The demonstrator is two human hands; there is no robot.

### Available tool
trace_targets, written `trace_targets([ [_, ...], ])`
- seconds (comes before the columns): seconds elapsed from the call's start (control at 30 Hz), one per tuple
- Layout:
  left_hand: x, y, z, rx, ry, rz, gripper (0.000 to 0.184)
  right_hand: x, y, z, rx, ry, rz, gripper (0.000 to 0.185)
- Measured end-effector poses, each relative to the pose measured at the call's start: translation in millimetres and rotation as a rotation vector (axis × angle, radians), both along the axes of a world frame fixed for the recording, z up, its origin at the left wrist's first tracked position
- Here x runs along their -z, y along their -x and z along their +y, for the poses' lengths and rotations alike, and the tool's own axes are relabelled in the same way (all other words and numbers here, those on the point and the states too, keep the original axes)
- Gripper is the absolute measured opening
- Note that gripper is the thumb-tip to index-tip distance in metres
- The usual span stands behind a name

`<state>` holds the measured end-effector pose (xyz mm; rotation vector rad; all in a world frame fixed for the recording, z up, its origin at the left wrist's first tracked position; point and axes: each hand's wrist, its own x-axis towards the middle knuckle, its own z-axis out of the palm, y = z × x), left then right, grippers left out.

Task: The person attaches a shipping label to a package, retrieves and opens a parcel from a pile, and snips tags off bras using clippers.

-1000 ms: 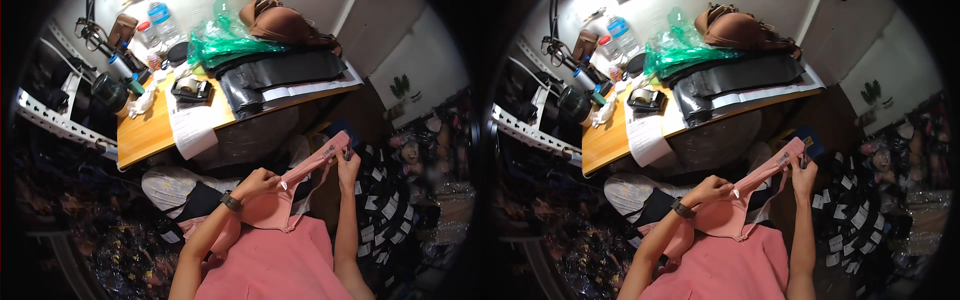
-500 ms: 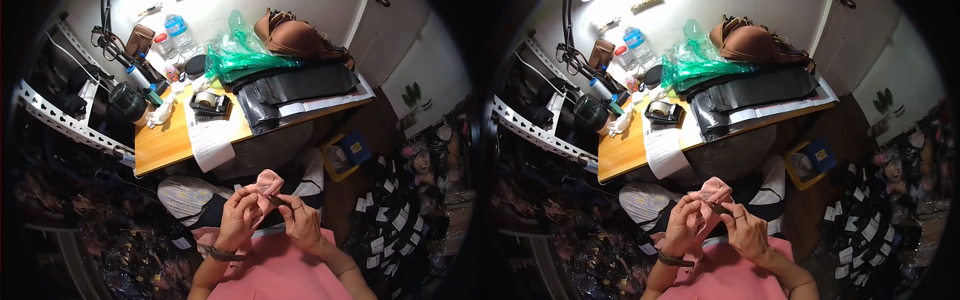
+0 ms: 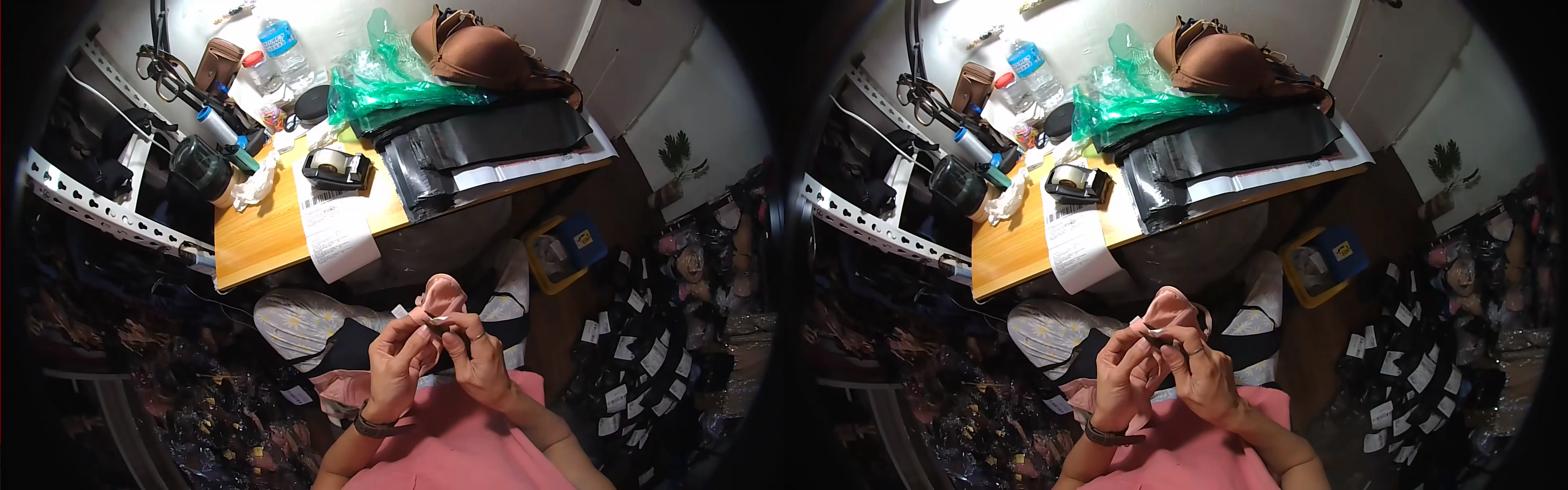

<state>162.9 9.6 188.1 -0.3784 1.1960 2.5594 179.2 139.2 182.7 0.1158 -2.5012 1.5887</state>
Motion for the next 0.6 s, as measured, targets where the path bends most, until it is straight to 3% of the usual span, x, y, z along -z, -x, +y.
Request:
trace_targets([
  [0.07, -1, 2, -1, 0.024, -0.005, -0.014, 0.019, 3, 2, 2, -0.064, 0.201, -0.031, 0.017],
  [0.17, 1, 5, -1, 0.062, -0.013, -0.024, 0.018, 4, 3, 5, -0.088, 0.294, -0.116, 0.017],
  [0.6, 9, 11, 4, 0.103, 0.002, -0.089, 0.02, 11, 8, 13, -0.083, 0.368, -0.146, 0.02],
])
